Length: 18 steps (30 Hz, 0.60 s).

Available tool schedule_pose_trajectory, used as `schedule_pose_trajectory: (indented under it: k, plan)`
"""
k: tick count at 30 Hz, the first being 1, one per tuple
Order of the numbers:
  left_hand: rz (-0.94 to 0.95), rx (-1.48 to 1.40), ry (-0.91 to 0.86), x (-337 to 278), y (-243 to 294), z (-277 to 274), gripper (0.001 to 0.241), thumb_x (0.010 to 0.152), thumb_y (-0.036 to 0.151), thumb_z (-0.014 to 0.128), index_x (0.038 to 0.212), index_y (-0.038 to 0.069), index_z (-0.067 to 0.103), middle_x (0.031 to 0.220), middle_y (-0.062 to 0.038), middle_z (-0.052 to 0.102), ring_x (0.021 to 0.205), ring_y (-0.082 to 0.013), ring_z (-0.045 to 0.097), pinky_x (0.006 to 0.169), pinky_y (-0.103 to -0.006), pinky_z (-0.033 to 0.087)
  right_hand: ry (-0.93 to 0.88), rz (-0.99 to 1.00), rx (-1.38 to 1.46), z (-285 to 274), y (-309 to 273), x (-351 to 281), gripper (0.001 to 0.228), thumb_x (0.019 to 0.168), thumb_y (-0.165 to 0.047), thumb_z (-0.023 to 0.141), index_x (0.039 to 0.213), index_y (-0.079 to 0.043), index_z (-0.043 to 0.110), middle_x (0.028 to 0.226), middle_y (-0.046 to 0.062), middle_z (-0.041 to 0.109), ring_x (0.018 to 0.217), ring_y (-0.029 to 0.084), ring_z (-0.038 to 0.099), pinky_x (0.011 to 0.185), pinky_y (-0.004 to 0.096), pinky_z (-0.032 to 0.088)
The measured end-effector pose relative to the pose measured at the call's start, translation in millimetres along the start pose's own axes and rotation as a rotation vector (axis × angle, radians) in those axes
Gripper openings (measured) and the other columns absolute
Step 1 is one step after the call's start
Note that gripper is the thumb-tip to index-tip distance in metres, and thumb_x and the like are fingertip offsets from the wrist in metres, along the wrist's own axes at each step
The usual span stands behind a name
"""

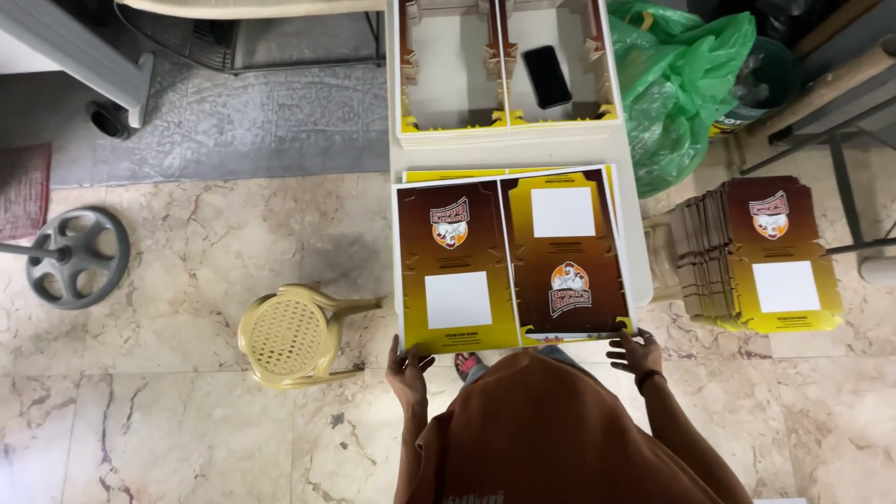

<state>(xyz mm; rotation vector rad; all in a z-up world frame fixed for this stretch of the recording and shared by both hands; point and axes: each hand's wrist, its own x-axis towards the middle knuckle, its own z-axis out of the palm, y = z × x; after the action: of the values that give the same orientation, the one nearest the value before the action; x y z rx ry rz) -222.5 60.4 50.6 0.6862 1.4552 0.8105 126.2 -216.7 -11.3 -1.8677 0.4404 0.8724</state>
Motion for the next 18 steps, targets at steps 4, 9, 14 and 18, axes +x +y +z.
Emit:
schedule_pose_trajectory:
  k: [4, 9, 14, 18]
  plan:
    - [-0.049, -0.008, -0.023, 13.8, -11.4, -6.6, 0.062, 0.092, 0.005, 0.066, 0.152, 0.012, 0.052, 0.109, -0.027, 0.070, 0.086, -0.0404, 0.075, 0.077, -0.0496, 0.067, -0.053, 0.007, -0.121, -3.2, -15.5, -6.4, 0.021, 0.103, -0.020, 0.062, 0.114, -0.004, 0.053, 0.104, 0.027, 0.074, 0.079, 0.040, 0.073, 0.064, 0.051, 0.060]
    - [-0.112, 0.029, 0.004, 8.2, -10.2, -9.9, 0.063, 0.090, 0.001, 0.068, 0.150, 0.013, 0.055, 0.109, -0.027, 0.071, 0.080, -0.0375, 0.073, 0.075, -0.0460, 0.066, -0.186, 0.159, -0.456, -31.0, -42.3, 13.0, 0.043, 0.105, -0.036, 0.059, 0.134, -0.003, 0.057, 0.107, 0.030, 0.077, 0.080, 0.042, 0.075, 0.067, 0.050, 0.062]
    - [-0.144, 0.027, 0.090, -0.5, -18.7, -7.3, 0.064, 0.092, 0.013, 0.069, 0.153, 0.007, 0.050, 0.111, -0.030, 0.070, 0.084, -0.0417, 0.073, 0.077, -0.0484, 0.064, -0.256, 0.319, -0.875, -36.9, -101.4, 45.3, 0.051, 0.094, -0.050, 0.070, 0.100, 0.000, 0.064, 0.073, 0.021, 0.072, 0.046, 0.022, 0.047, 0.047, 0.034, 0.041]
    - [-0.196, -0.007, 0.182, -4.0, -16.3, 5.4, 0.063, 0.089, 0.014, 0.070, 0.150, 0.009, 0.054, 0.123, -0.029, 0.069, 0.088, -0.0457, 0.073, 0.080, -0.0498, 0.062, -0.226, 0.056, -1.000, -16.4, -151.2, 93.8, 0.049, 0.101, -0.041, 0.065, 0.100, 0.006, 0.078, 0.092, 0.024, 0.084, 0.064, 0.028, 0.073, 0.053, 0.035, 0.060]
